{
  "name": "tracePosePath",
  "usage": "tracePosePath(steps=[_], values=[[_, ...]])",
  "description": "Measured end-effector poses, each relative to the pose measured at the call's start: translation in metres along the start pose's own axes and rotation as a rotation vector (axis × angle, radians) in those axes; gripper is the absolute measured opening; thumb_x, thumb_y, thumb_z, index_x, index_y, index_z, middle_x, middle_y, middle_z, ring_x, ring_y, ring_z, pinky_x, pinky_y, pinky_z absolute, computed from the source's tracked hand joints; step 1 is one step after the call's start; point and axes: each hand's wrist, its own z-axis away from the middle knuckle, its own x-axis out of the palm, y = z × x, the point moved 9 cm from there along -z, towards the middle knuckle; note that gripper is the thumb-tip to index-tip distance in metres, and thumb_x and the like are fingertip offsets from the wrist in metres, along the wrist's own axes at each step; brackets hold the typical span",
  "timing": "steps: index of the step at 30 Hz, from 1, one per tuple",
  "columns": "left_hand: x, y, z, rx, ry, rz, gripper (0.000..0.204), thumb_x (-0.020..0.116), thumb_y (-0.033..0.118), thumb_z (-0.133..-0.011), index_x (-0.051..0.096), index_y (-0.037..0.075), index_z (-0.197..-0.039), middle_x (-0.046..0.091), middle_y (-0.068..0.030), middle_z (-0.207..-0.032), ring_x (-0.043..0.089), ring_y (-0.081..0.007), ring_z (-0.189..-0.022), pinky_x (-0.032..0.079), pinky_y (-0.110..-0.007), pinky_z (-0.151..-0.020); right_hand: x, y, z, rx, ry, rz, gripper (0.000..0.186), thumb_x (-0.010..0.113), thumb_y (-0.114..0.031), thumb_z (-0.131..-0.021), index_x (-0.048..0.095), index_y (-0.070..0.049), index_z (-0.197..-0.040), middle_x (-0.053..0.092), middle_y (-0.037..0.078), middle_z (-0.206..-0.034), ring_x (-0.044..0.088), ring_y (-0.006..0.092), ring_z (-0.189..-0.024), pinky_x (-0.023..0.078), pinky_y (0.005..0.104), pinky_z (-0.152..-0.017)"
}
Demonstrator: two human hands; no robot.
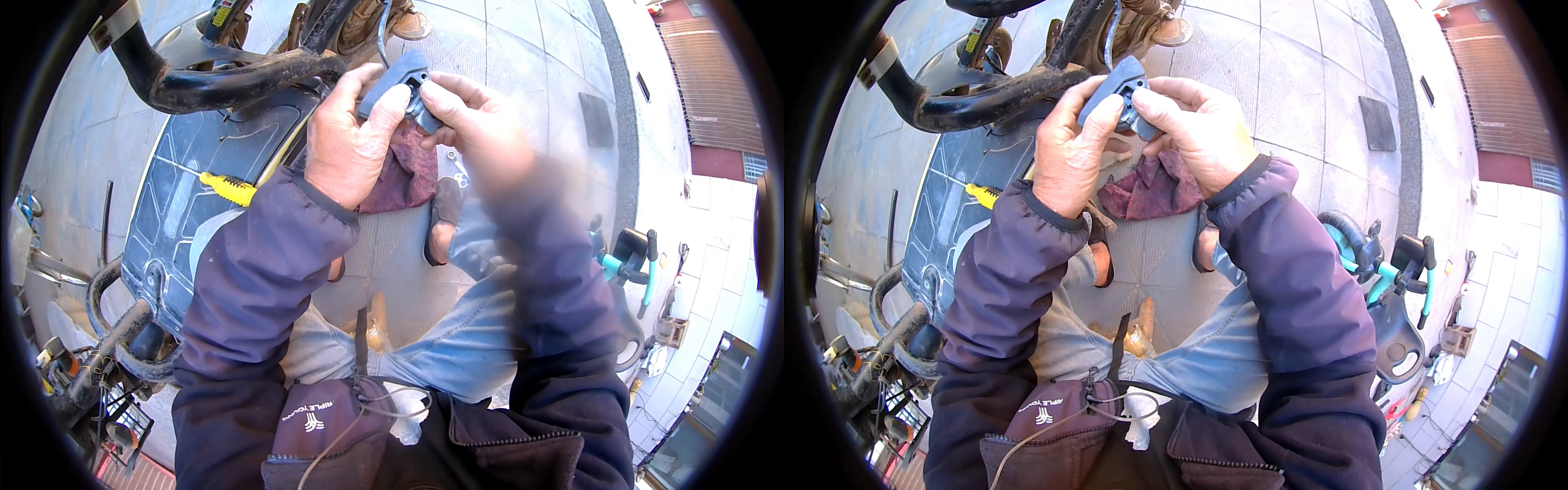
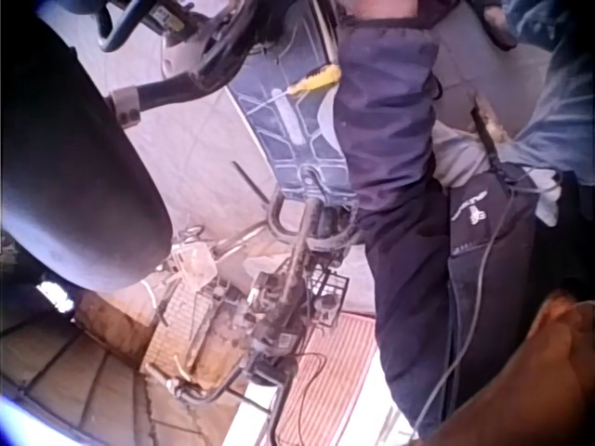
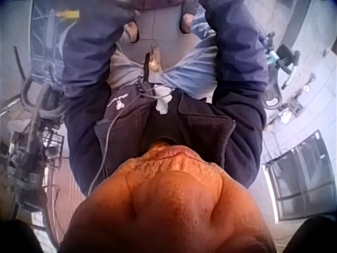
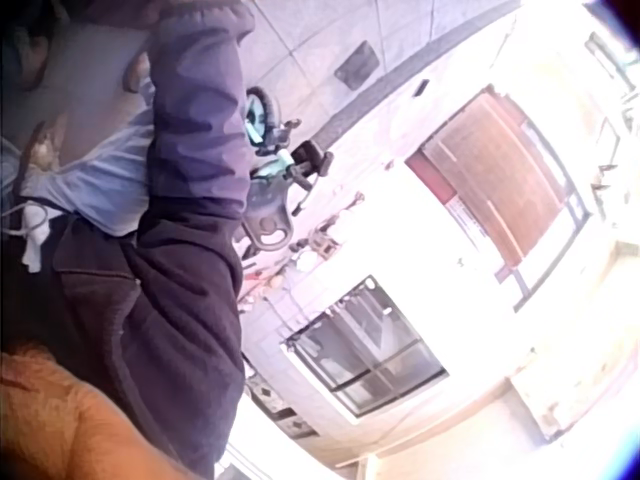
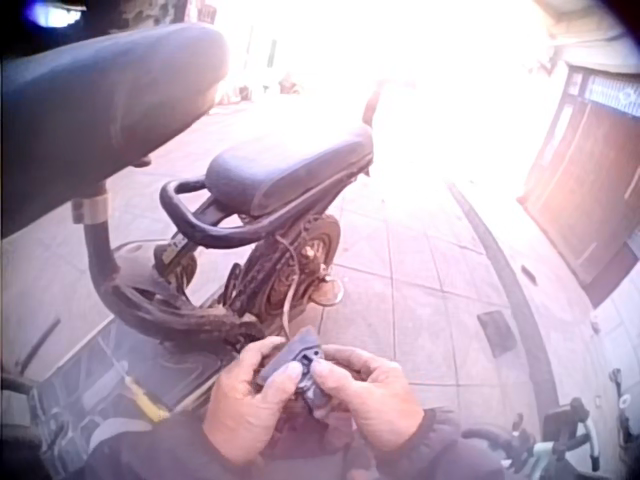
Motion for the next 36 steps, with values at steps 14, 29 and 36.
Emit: tracePosePath(steps=[14,29,36], values=[[-0.012,0.012,0.003,0.133,0.113,-0.031,0.017,0.066,0.007,-0.081,0.059,-0.001,-0.095,0.06,-0.0083,-0.089,0.058,-0.0151,-0.08,0.048,-0.028,-0.072,0.014,-0.016,0.021,-0.059,0.041,0.011,0.017,0.064,-0.002,-0.085,0.057,0.003,-0.1,0.064,0.01,-0.087,0.063,0.0121,-0.076,0.054,0.0217,-0.06],[-0.005,0.022,0.004,0.184,0.07,-0.049,0.02,0.062,0.003,-0.083,0.058,-0.001,-0.101,0.064,-0.0126,-0.092,0.063,-0.0185,-0.081,0.05,-0.03,-0.074,0.009,-0.02,0.039,-0.062,0.107,0.05,0.02,0.066,-0.001,-0.084,0.061,0.002,-0.103,0.065,0.004,-0.083,0.057,0.005,-0.073,0.047,0.0197,-0.067],[0.0,0.038,0.009,0.346,0.051,-0.303,0.023,0.065,0.003,-0.08,0.057,-0.001,-0.1,0.063,-0.017,-0.099,0.064,-0.0284,-0.085,0.051,-0.033,-0.075,0.005,-0.026,0.043,-0.126,0.126,0.508,0.014,0.066,0.0,-0.083,0.064,0.002,-0.097,0.06,-0.001,-0.074,0.051,0.0028,-0.067,0.043,0.0192,-0.06]])
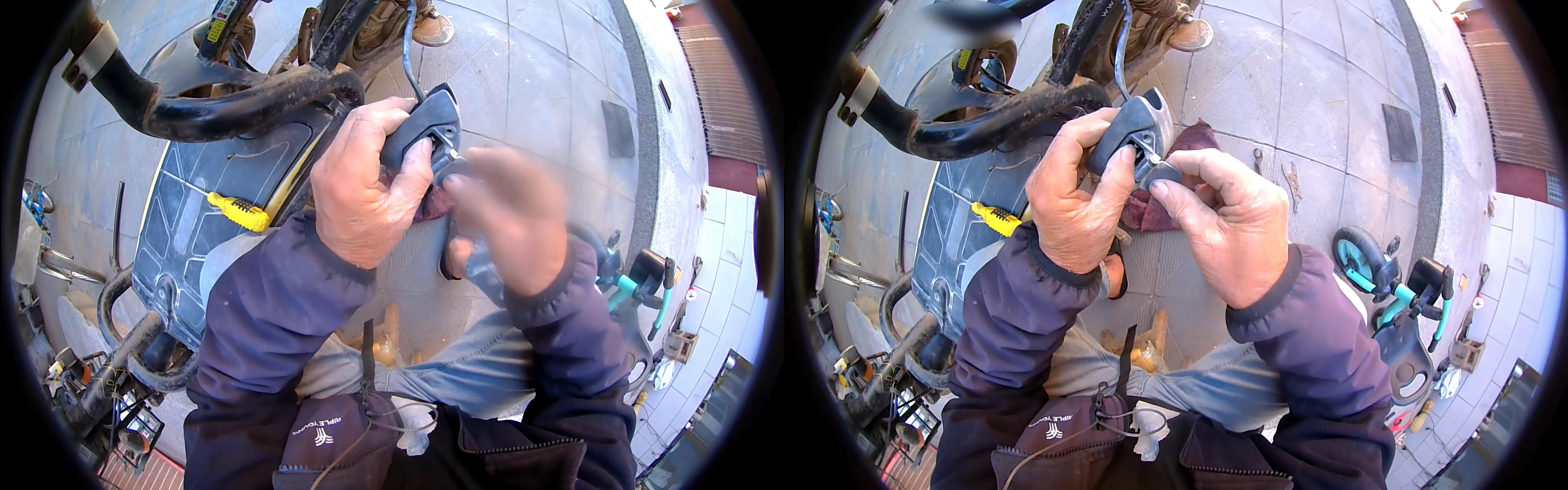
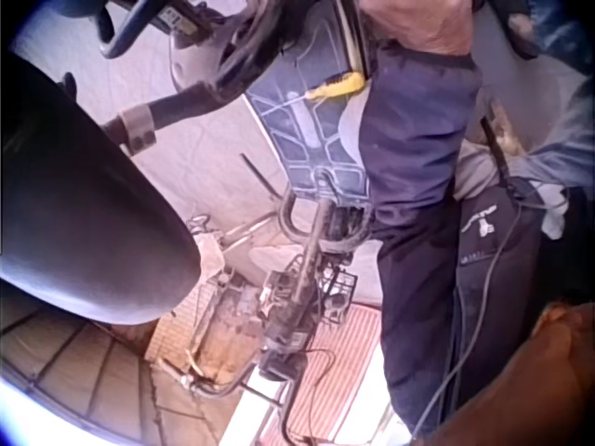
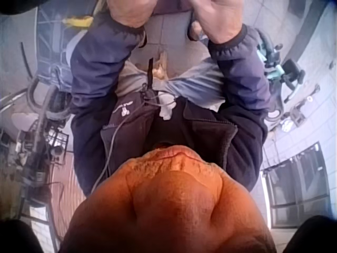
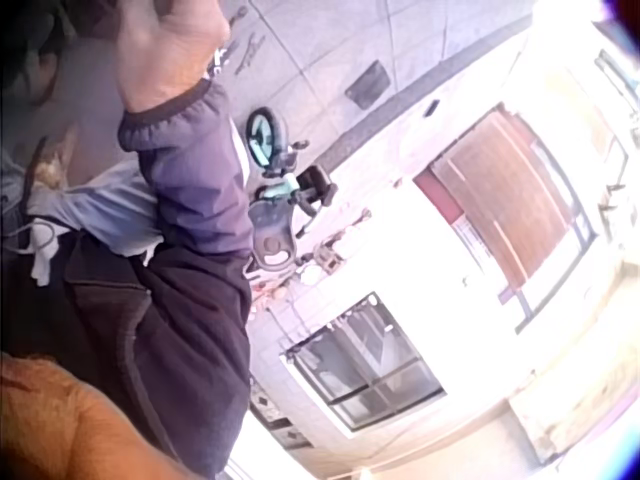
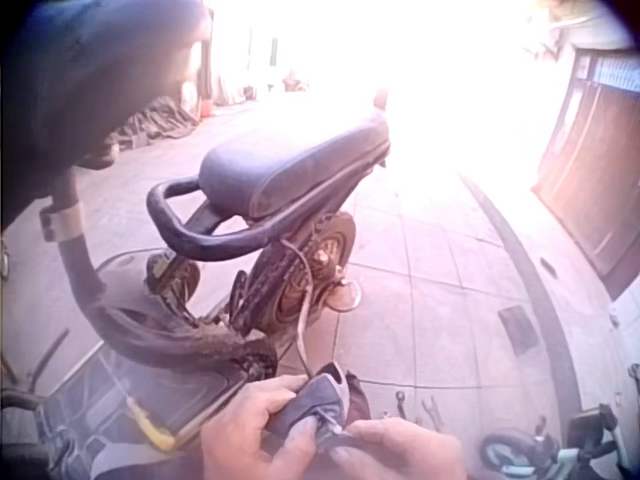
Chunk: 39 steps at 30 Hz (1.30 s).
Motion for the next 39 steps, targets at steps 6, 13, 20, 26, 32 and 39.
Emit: tracePosePath(steps=[6,13,20,26,32,39], values=[[-0.003,0.004,-0.001,-0.032,-0.003,-0.044,0.021,0.067,0.004,-0.078,0.058,0.0,-0.096,0.064,-0.0147,-0.093,0.065,-0.0269,-0.079,0.052,-0.033,-0.07,0.001,0.005,0.0,0.091,-0.01,-0.201,0.015,0.067,-0.004,-0.084,0.064,0.001,-0.098,0.061,-0.001,-0.075,0.051,0.003,-0.066,0.044,0.0188,-0.058],[-0.008,0.008,-0.003,-0.009,0.014,-0.131,0.016,0.067,0.004,-0.077,0.059,0.0,-0.091,0.06,-0.0107,-0.081,0.061,-0.0222,-0.069,0.05,-0.031,-0.062,0.008,0.014,-0.003,0.193,-0.074,-0.369,0.017,0.067,-0.009,-0.086,0.063,0.003,-0.099,0.062,0.001,-0.077,0.054,0.0049,-0.064,0.045,0.0198,-0.058],[-0.013,0.011,-0.005,-0.007,0.0,-0.244,0.015,0.067,0.002,-0.077,0.061,-0.002,-0.09,0.059,-0.0085,-0.08,0.058,-0.0129,-0.068,0.049,-0.025,-0.061,0.017,0.022,-0.004,0.286,-0.136,-0.383,0.029,0.062,-0.017,-0.09,0.058,0.004,-0.109,0.063,0.007,-0.089,0.058,0.0093,-0.07,0.049,0.0216,-0.062],[-0.016,0.006,-0.007,-0.095,-0.002,-0.128,0.013,0.067,0.008,-0.076,0.063,0.001,-0.086,0.058,-0.0104,-0.078,0.059,-0.0204,-0.065,0.049,-0.03,-0.058,0.025,0.013,-0.008,0.236,-0.164,-0.486,0.043,0.058,-0.016,-0.092,0.045,0.007,-0.126,0.062,0.013,-0.101,0.063,0.0155,-0.077,0.054,0.0254,-0.068],[-0.014,-0.018,-0.004,-0.308,-0.041,0.135,0.015,0.065,0.013,-0.085,0.064,-0.002,-0.086,0.06,-0.0106,-0.078,0.058,-0.0171,-0.065,0.046,-0.029,-0.059,0.019,0.015,-0.01,0.24,-0.127,-0.476,0.041,0.057,-0.016,-0.093,0.047,0.008,-0.125,0.062,0.015,-0.1,0.065,0.0159,-0.075,0.056,0.0243,-0.065],[-0.012,-0.015,-0.005,-0.26,-0.112,0.158,0.024,0.056,0.019,-0.095,0.064,-0.003,-0.094,0.059,0.0,-0.081,0.051,-0.006,-0.074,0.043,-0.02,-0.067,0.014,0.01,-0.008,0.222,-0.104,-0.478,0.041,0.058,-0.017,-0.093,0.048,0.008,-0.124,0.063,0.015,-0.098,0.065,0.0155,-0.073,0.056,0.0241,-0.063]])
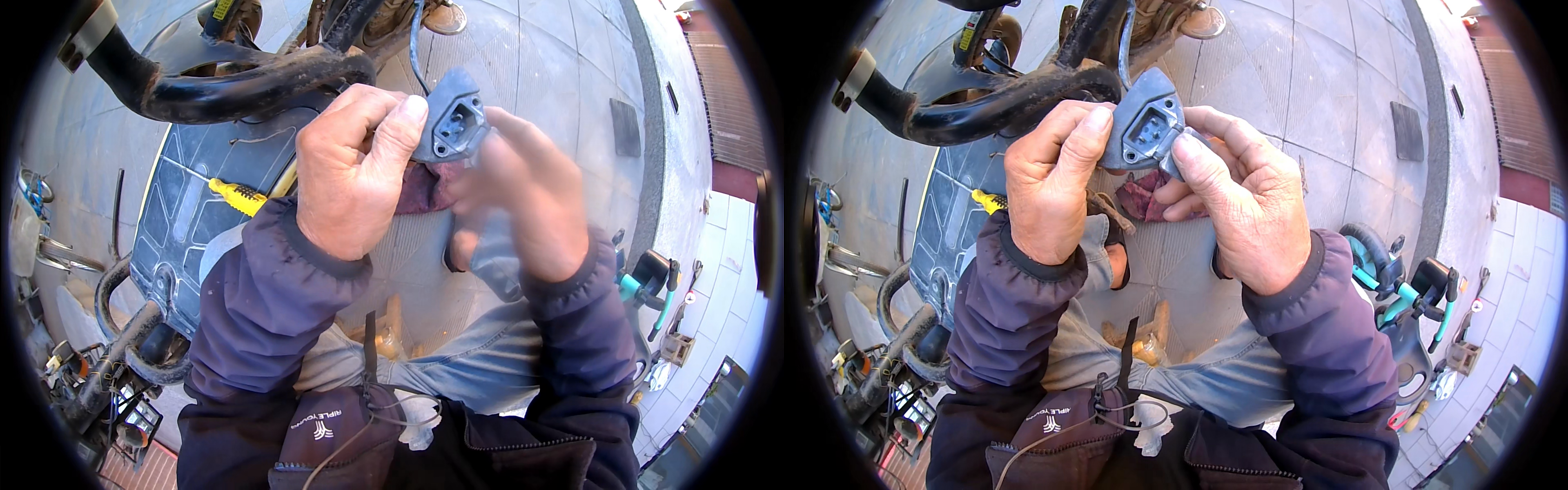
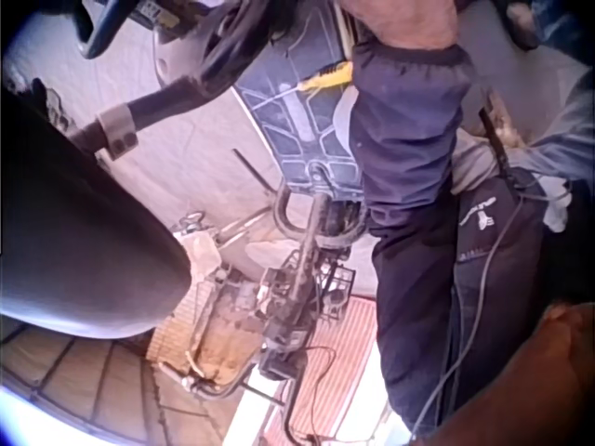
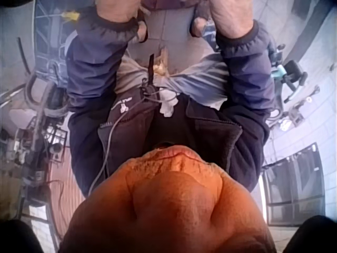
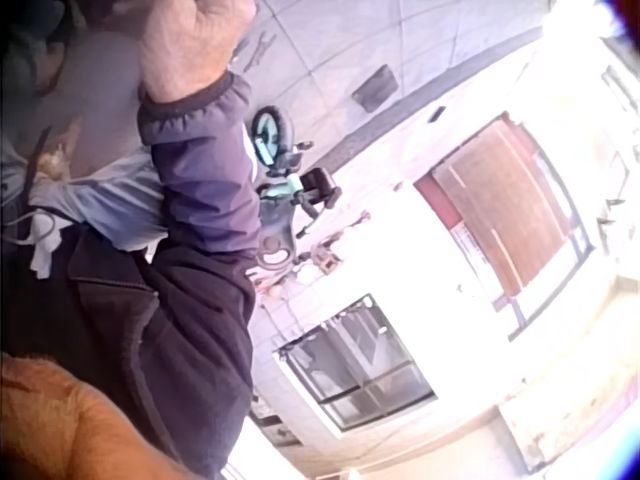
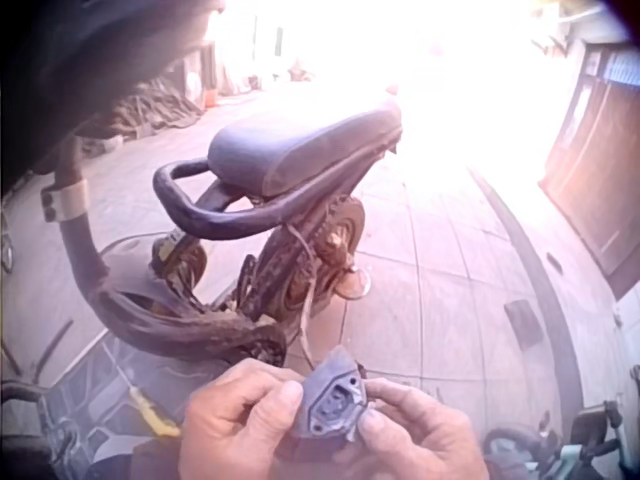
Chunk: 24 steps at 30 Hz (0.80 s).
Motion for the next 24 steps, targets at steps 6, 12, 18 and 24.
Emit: tracePosePath(steps=[6,12,18,24], values=[[0.001,0.003,0.001,-0.035,0.004,0.046,0.025,0.054,0.02,-0.096,0.064,-0.002,-0.095,0.06,-0.0015,-0.087,0.054,-0.0078,-0.074,0.046,-0.022,-0.065,0.001,-0.001,0.002,0.0,-0.03,0.002,0.04,0.056,-0.017,-0.094,0.047,0.008,-0.124,0.062,0.014,-0.096,0.065,0.0156,-0.073,0.055,0.024,-0.063],[0.001,0.006,0.002,-0.019,0.022,0.076,0.025,0.052,0.02,-0.097,0.065,-0.002,-0.097,0.061,-0.0022,-0.09,0.055,-0.0083,-0.074,0.046,-0.023,-0.064,0.003,-0.004,0.004,-0.033,-0.047,-0.029,0.039,0.054,-0.015,-0.094,0.047,0.009,-0.124,0.062,0.014,-0.096,0.064,0.0153,-0.073,0.055,0.0245,-0.063],[0.002,0.008,0.0,0.058,0.033,0.109,0.012,0.063,0.009,-0.088,0.062,-0.003,-0.086,0.057,-0.0085,-0.089,0.056,-0.0105,-0.07,0.046,-0.024,-0.059,0.002,-0.004,0.004,-0.015,-0.056,-0.039,0.039,0.055,-0.014,-0.094,0.046,0.009,-0.124,0.062,0.014,-0.095,0.065,0.016,-0.076,0.056,0.0256,-0.065],[0.014,-0.004,0.004,0.001,-0.028,0.191,0.023,0.067,0.002,-0.082,0.054,-0.004,-0.1,0.052,-0.0094,-0.099,0.061,-0.0136,-0.083,0.053,-0.025,-0.069,0.003,0.003,-0.002,0.093,-0.054,-0.041,0.045,0.057,-0.015,-0.092,0.044,0.009,-0.127,0.062,0.015,-0.102,0.064,0.0161,-0.082,0.055,0.0253,-0.069]])
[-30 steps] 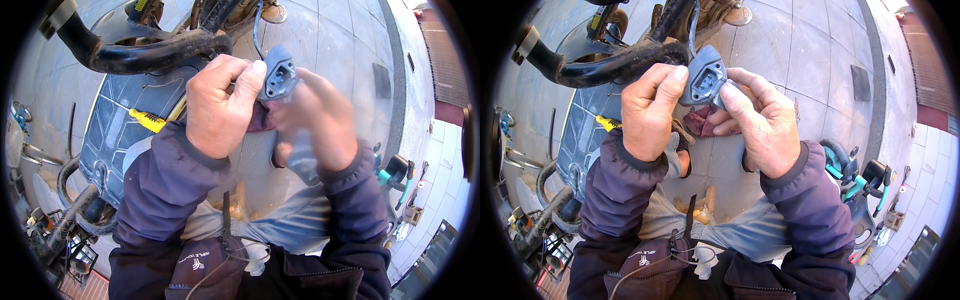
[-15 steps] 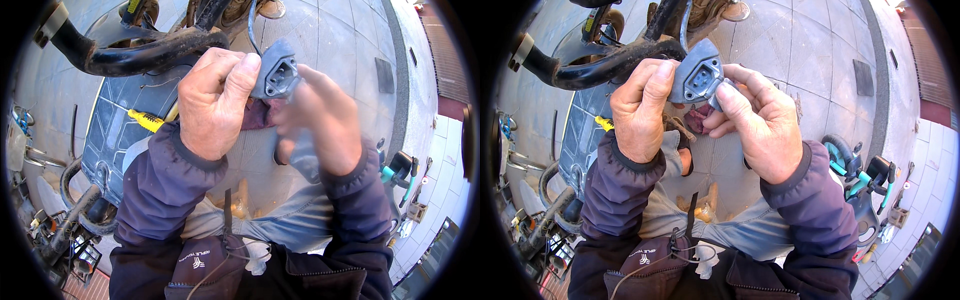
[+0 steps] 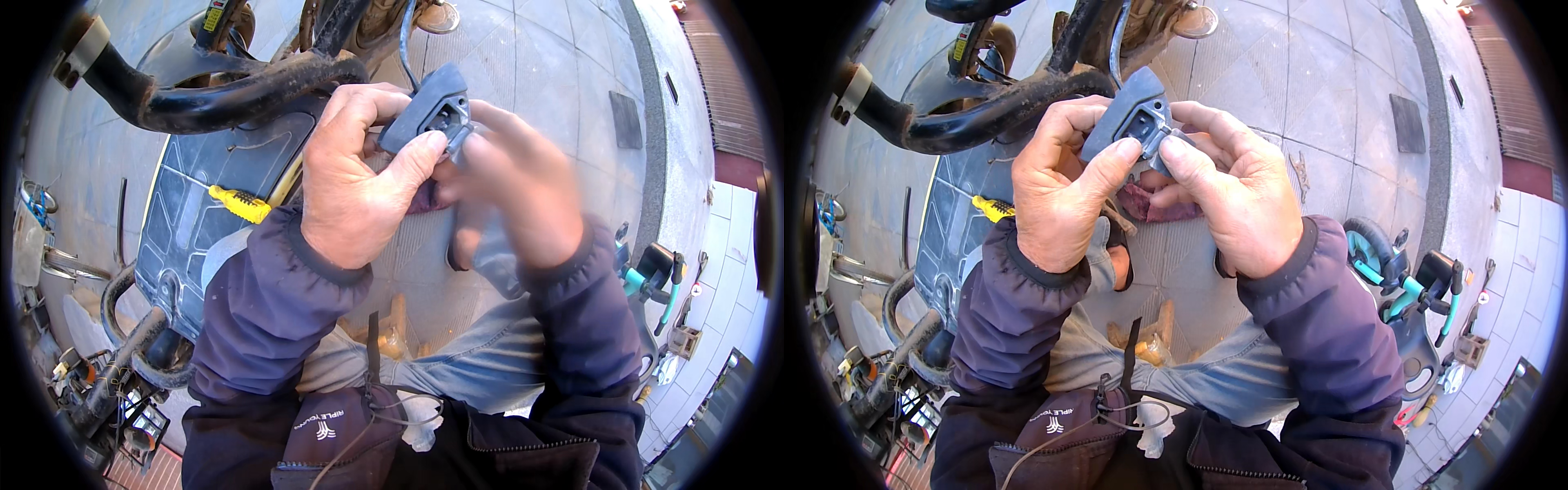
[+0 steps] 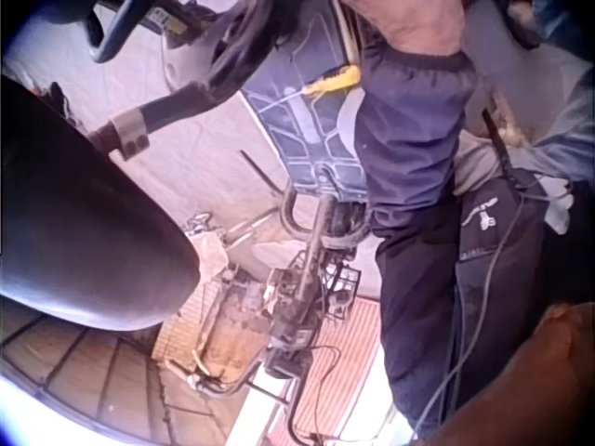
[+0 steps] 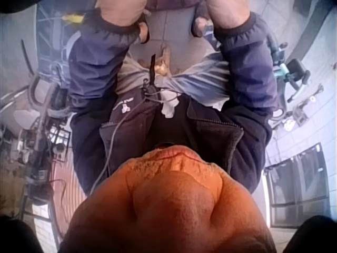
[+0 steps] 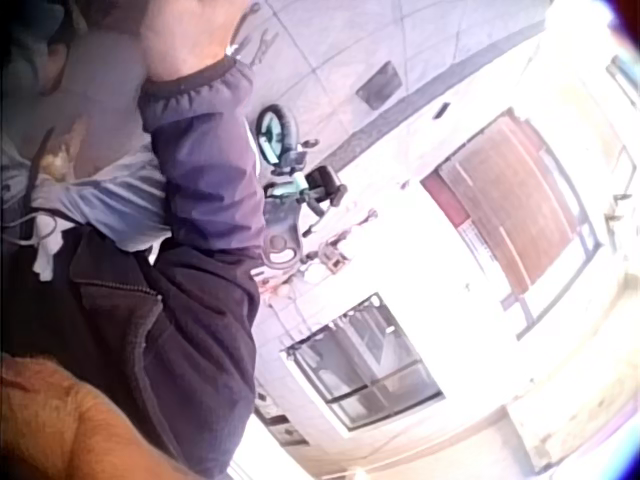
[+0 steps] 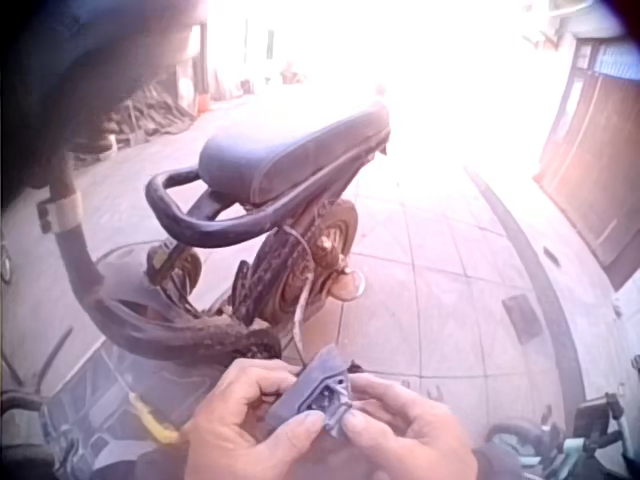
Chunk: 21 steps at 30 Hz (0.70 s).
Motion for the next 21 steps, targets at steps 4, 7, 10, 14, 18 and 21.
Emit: tracePosePath(steps=[4,7,10,14,18,21], values=[[0.0,0.0,-0.001,-0.075,0.054,0.078,0.032,0.066,0.0,-0.081,0.05,-0.002,-0.109,0.053,-0.0106,-0.102,0.061,-0.0151,-0.087,0.052,-0.027,-0.074,-0.004,0.003,-0.009,-0.02,-0.023,0.042,0.052,0.06,-0.019,-0.089,0.044,0.008,-0.13,0.06,0.017,-0.112,0.061,0.0167,-0.094,0.053,0.0278,-0.077],[-0.008,0.004,-0.004,0.068,0.072,-0.093,0.044,0.068,0.0,-0.078,0.047,-0.002,-0.117,0.054,-0.0114,-0.106,0.059,-0.0165,-0.091,0.05,-0.029,-0.081,-0.004,0.003,-0.014,0.005,-0.033,0.086,0.054,0.061,-0.021,-0.089,0.043,0.007,-0.131,0.058,0.018,-0.117,0.059,0.0174,-0.1,0.051,0.0296,-0.08],[-0.013,0.005,-0.007,0.034,0.087,-0.062,0.051,0.068,-0.002,-0.076,0.045,-0.001,-0.122,0.055,-0.0119,-0.108,0.057,-0.0172,-0.096,0.048,-0.03,-0.085,0.001,0.001,-0.019,0.008,-0.074,0.054,0.055,0.061,-0.022,-0.089,0.043,0.007,-0.131,0.057,0.018,-0.119,0.059,0.018,-0.1,0.052,0.03,-0.081],[-0.015,0.004,-0.009,-0.052,0.112,0.108,0.057,0.067,-0.004,-0.077,0.04,-0.001,-0.127,0.055,-0.0123,-0.108,0.057,-0.0171,-0.096,0.049,-0.029,-0.084,0.011,-0.005,-0.023,0.018,-0.096,-0.022,0.055,0.062,-0.023,-0.089,0.043,0.008,-0.131,0.057,0.016,-0.117,0.059,0.0181,-0.099,0.053,0.0283,-0.078],[-0.021,0.01,-0.013,-0.06,0.139,0.147,0.059,0.067,-0.004,-0.077,0.038,-0.002,-0.128,0.054,-0.0132,-0.109,0.057,-0.0176,-0.097,0.05,-0.029,-0.085,0.02,-0.005,-0.028,0.029,-0.087,-0.131,0.054,0.063,-0.024,-0.089,0.044,0.008,-0.129,0.059,0.014,-0.111,0.061,0.0178,-0.096,0.055,0.0272,-0.074],[-0.03,0.019,-0.02,-0.044,0.165,0.129,0.059,0.068,-0.003,-0.077,0.038,-0.002,-0.128,0.054,-0.0137,-0.109,0.057,-0.0175,-0.097,0.05,-0.029,-0.085,0.028,-0.009,-0.034,-0.026,-0.097,-0.213,0.053,0.062,-0.024,-0.09,0.045,0.008,-0.128,0.059,0.013,-0.108,0.062,0.0181,-0.092,0.055,0.0277,-0.071]])
